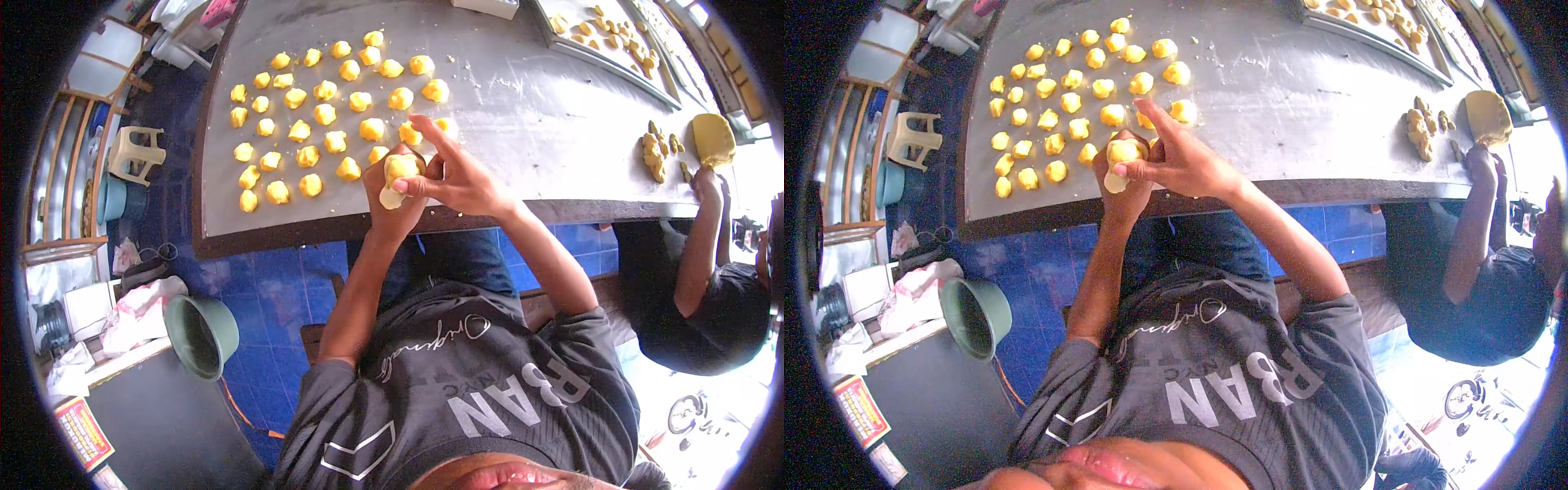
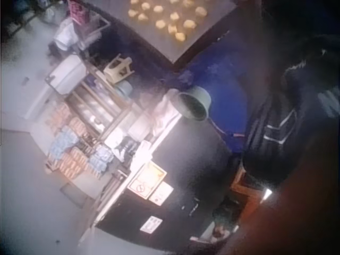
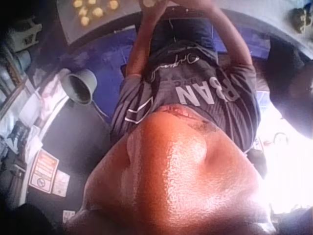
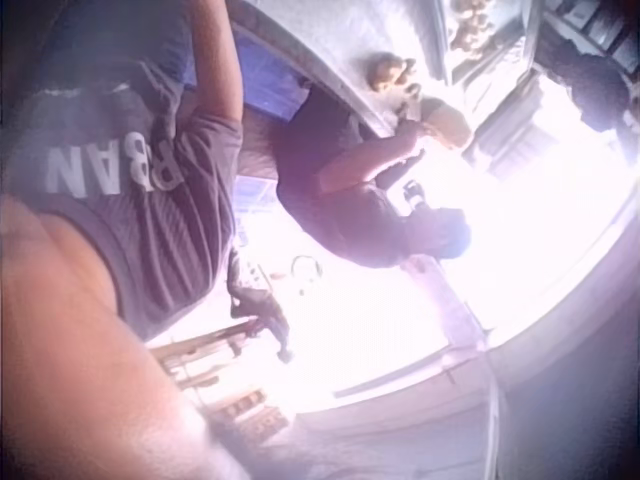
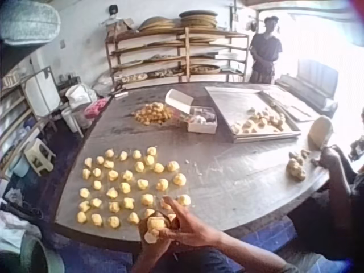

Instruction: The person prepares pieces of dough by hand, flattening them on a table and shaping them into rounds.

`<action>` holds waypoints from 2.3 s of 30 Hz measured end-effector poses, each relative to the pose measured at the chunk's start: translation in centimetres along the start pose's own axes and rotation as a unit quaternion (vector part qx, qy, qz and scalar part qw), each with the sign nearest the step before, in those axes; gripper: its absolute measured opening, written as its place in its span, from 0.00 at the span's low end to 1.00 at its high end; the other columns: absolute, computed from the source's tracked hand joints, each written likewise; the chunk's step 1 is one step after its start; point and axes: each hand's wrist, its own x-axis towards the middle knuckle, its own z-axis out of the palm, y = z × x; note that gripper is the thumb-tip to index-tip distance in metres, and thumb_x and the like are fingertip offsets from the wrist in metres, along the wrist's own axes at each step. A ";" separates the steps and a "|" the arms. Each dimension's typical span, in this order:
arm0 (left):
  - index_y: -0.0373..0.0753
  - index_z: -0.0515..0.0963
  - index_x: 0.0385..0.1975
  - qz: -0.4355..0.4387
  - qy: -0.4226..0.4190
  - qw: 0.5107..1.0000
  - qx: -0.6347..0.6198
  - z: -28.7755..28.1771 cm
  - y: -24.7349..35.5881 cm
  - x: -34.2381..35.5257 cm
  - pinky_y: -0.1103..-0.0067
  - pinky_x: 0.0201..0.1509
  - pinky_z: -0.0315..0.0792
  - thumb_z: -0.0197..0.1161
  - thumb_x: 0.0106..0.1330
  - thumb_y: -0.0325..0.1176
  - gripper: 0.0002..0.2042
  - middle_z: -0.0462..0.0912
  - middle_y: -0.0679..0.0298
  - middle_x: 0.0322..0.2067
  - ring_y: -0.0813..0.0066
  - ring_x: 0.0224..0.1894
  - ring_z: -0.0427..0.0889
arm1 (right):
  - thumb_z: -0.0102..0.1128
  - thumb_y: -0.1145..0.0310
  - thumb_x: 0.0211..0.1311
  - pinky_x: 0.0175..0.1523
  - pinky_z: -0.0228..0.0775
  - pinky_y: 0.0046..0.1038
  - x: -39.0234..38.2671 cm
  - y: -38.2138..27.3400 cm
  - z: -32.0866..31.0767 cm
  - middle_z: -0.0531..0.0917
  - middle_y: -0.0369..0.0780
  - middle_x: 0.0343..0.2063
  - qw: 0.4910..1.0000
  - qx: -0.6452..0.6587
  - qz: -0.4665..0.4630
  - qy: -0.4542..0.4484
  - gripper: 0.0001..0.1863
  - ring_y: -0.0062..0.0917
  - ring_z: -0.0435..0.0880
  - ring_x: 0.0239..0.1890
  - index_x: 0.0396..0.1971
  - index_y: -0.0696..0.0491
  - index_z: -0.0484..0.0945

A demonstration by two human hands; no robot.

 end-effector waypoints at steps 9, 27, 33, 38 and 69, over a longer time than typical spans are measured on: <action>0.36 0.70 0.21 0.053 0.023 0.998 0.005 0.1 0.2 0.1 0.81 0.26 0.68 0.66 0.47 0.24 0.09 0.75 0.68 0.19 0.81 0.22 0.74 | 0.67 0.60 0.51 0.32 0.63 0.18 0.1 -1.2 -0.6 0.68 0.44 0.47 0.996 0.055 0.041 -0.050 0.45 0.16 0.70 0.33 0.63 0.57 0.48; 0.36 0.72 0.24 -0.001 0.009 0.999 -0.046 0.1 -0.1 0.0 0.82 0.29 0.70 0.68 0.47 0.24 0.09 0.77 0.70 0.22 0.84 0.24 0.73 | 0.64 0.58 0.53 0.52 0.68 0.27 0.9 1.5 0.4 0.63 0.52 0.56 0.992 0.122 0.003 -0.019 0.43 0.29 0.67 0.55 0.61 0.60 0.49; 0.36 0.74 0.26 0.012 0.017 0.999 -0.025 0.4 1.0 0.6 0.82 0.31 0.71 0.68 0.47 0.24 0.10 0.77 0.69 0.23 0.84 0.26 0.75 | 0.65 0.63 0.53 0.62 0.55 0.31 0.8 1.1 -1.1 0.57 0.47 0.61 0.988 0.153 -0.012 -0.034 0.43 0.34 0.57 0.63 0.63 0.55 0.48; 0.36 0.73 0.24 -0.019 -0.015 0.998 -0.055 0.4 -0.1 -0.2 0.82 0.30 0.70 0.68 0.46 0.23 0.10 0.76 0.69 0.22 0.84 0.26 0.74 | 0.67 0.57 0.50 0.64 0.49 0.36 1.4 1.0 -0.4 0.58 0.47 0.61 0.999 0.028 -0.016 0.023 0.45 0.37 0.53 0.65 0.63 0.53 0.50; 0.36 0.73 0.22 0.016 -0.046 0.995 -0.089 0.2 0.7 0.0 0.82 0.28 0.69 0.68 0.46 0.25 0.09 0.76 0.68 0.21 0.82 0.23 0.74 | 0.62 0.63 0.54 0.43 0.72 0.26 0.3 -0.5 -2.2 0.71 0.43 0.50 0.993 -0.062 -0.086 -0.043 0.29 0.26 0.72 0.50 0.55 0.54 0.65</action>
